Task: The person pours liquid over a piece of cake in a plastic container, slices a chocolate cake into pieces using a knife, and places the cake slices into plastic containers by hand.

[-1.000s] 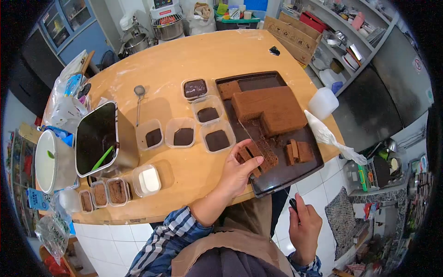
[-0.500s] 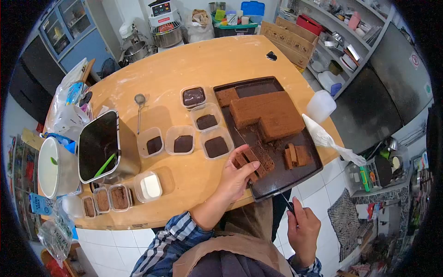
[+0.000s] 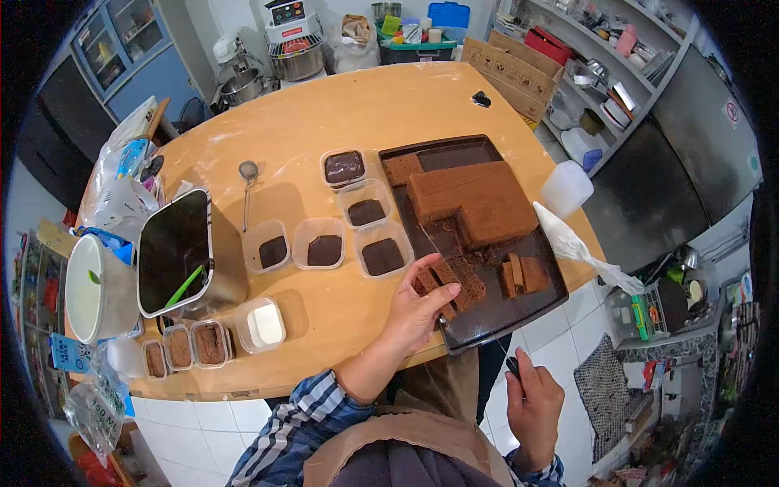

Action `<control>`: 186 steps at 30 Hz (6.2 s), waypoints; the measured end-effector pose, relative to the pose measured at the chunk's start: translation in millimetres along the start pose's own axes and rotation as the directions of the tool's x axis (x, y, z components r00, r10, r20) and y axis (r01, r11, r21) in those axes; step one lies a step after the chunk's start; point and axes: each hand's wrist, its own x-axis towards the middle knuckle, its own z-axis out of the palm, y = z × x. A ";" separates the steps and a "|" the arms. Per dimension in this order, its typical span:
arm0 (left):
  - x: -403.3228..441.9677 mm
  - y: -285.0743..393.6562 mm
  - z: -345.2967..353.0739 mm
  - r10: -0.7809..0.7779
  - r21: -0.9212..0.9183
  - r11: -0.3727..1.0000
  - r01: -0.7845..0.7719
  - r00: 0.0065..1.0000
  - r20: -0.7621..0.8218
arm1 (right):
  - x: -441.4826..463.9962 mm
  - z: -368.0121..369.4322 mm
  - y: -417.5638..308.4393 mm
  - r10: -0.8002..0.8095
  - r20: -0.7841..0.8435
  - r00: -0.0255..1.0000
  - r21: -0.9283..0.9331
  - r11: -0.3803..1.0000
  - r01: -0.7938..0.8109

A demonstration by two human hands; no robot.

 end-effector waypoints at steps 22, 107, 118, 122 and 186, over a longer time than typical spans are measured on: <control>2.5 -2.4 -1.2 -0.012 0.026 1.000 0.013 1.000 -0.024 | 2.1 0.5 -1.1 -0.001 -0.011 1.000 -0.010 1.000 0.001; 2.3 2.3 -3.2 -0.051 0.069 0.997 0.040 0.985 0.163 | 10.8 4.2 7.4 -0.033 -0.020 0.999 0.001 0.999 0.033; 2.3 2.9 7.1 -0.120 0.121 0.987 0.106 0.987 0.111 | 8.6 6.4 7.6 0.024 -0.022 0.999 0.055 0.998 -0.023; 6.6 -2.8 1.6 -0.110 0.121 0.988 0.092 0.983 0.145 | 7.0 7.5 9.2 0.025 -0.024 0.999 0.056 0.998 -0.023; -2.7 4.7 3.6 -0.143 0.121 0.984 0.127 0.980 0.138 | 16.6 50.0 17.6 -0.019 -0.044 0.999 -0.028 0.999 0.017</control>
